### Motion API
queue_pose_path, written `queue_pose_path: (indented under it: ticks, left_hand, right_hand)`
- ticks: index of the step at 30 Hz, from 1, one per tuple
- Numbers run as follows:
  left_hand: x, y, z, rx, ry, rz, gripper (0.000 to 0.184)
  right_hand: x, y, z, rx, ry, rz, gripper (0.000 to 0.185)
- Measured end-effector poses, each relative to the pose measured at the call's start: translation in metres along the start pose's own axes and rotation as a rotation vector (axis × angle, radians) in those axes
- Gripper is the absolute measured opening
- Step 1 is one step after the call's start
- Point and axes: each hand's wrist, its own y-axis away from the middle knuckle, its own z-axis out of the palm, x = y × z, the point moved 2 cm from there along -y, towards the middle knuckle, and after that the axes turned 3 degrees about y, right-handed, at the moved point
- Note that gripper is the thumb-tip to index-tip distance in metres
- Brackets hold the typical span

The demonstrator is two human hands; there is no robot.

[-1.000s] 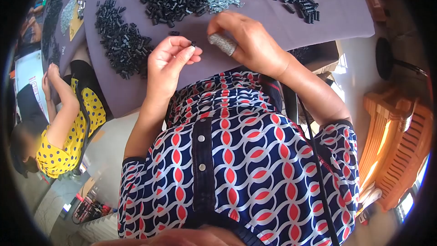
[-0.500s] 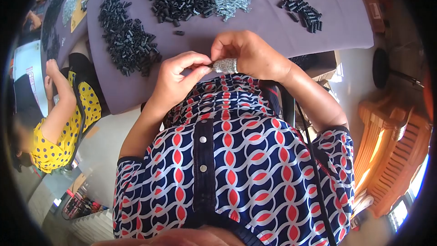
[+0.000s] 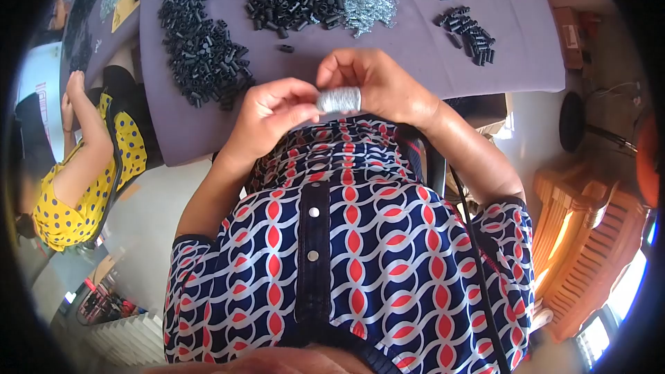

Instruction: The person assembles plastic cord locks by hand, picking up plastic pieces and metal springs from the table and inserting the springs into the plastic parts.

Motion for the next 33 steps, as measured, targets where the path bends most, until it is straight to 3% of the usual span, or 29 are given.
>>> queue_pose_path:
  ticks: [1,3,4,5,7,8,12,19,22,25,33]
  left_hand:
    - [-0.001,-0.001,-0.002,0.034,0.014,0.032,0.015]
    - [0.002,-0.001,-0.007,0.101,-0.035,0.075,0.014]
    - [0.004,0.000,-0.008,0.109,-0.050,0.089,0.013]
    - [0.004,0.002,-0.009,0.110,-0.048,0.092,0.013]
    - [-0.001,0.007,-0.010,0.098,-0.034,0.070,0.014]
    - [-0.005,0.009,-0.011,0.093,-0.017,0.059,0.014]
    - [-0.005,0.011,-0.009,0.106,-0.013,0.075,0.014]
    - [-0.005,0.006,-0.010,0.113,0.065,0.108,0.012]
    - [-0.005,0.007,-0.010,0.120,0.086,0.115,0.012]
    - [-0.005,0.007,-0.010,0.117,0.064,0.109,0.012]
    - [-0.006,0.006,-0.010,0.130,0.047,0.133,0.012]
  right_hand:
    - [-0.009,-0.003,-0.003,0.018,0.037,0.030,0.020]
    - [-0.016,-0.018,-0.008,0.114,0.252,-0.182,0.018]
    - [-0.020,-0.024,-0.007,0.267,0.578,-0.378,0.018]
    - [-0.023,-0.030,-0.007,0.266,0.581,-0.378,0.018]
    - [-0.031,-0.041,-0.003,0.290,1.037,-0.453,0.025]
    - [-0.028,-0.046,-0.001,0.268,1.072,-0.498,0.031]
    - [-0.018,-0.061,0.011,0.287,1.365,-0.545,0.028]
    - [-0.014,-0.063,0.012,0.249,1.416,-0.532,0.027]
    - [-0.019,-0.049,0.009,0.256,1.027,-0.406,0.023]
    - [-0.013,-0.041,0.004,0.294,1.031,-0.334,0.021]
    - [-0.024,-0.027,-0.028,0.537,1.315,-0.543,0.030]
